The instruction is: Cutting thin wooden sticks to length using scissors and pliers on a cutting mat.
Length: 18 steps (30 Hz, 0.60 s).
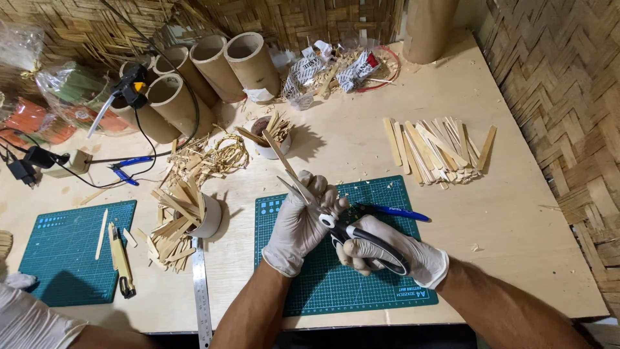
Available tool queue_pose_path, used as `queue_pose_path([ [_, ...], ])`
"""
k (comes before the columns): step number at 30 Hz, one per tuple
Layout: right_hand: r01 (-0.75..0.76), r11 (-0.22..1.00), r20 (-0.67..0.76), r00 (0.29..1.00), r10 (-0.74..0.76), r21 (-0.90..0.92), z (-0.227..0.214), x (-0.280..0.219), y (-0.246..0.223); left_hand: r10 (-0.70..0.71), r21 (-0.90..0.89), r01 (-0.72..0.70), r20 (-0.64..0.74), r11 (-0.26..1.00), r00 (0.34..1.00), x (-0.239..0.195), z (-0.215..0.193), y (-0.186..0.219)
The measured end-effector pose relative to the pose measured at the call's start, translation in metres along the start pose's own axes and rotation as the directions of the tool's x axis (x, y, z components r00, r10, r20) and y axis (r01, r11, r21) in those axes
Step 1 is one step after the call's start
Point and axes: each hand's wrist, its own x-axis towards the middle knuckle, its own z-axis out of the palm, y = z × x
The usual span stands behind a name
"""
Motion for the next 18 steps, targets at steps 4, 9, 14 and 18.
queue_pose_path([
  [4,0.003,1.000,0.022,1.000,-0.003,-0.029,0.006,-0.005,-0.022,0.000,0.009,-0.001,0.068,1.000,0.998,0.003,-0.016,-0.004],
  [9,-0.056,0.998,-0.002,0.998,0.056,-0.026,0.015,-0.012,-0.029,-0.014,-0.011,0.014,0.050,1.000,0.999,0.001,-0.012,-0.003],
  [14,-0.078,0.997,0.022,0.997,0.079,-0.020,0.011,-0.009,-0.024,-0.029,-0.020,0.029,-0.006,0.999,1.000,0.001,-0.004,-0.008],
  [18,-0.078,0.995,0.008,0.997,0.078,-0.064,0.014,-0.012,-0.028,-0.025,-0.005,0.025,-0.010,1.000,1.000,0.000,0.002,-0.008],
])
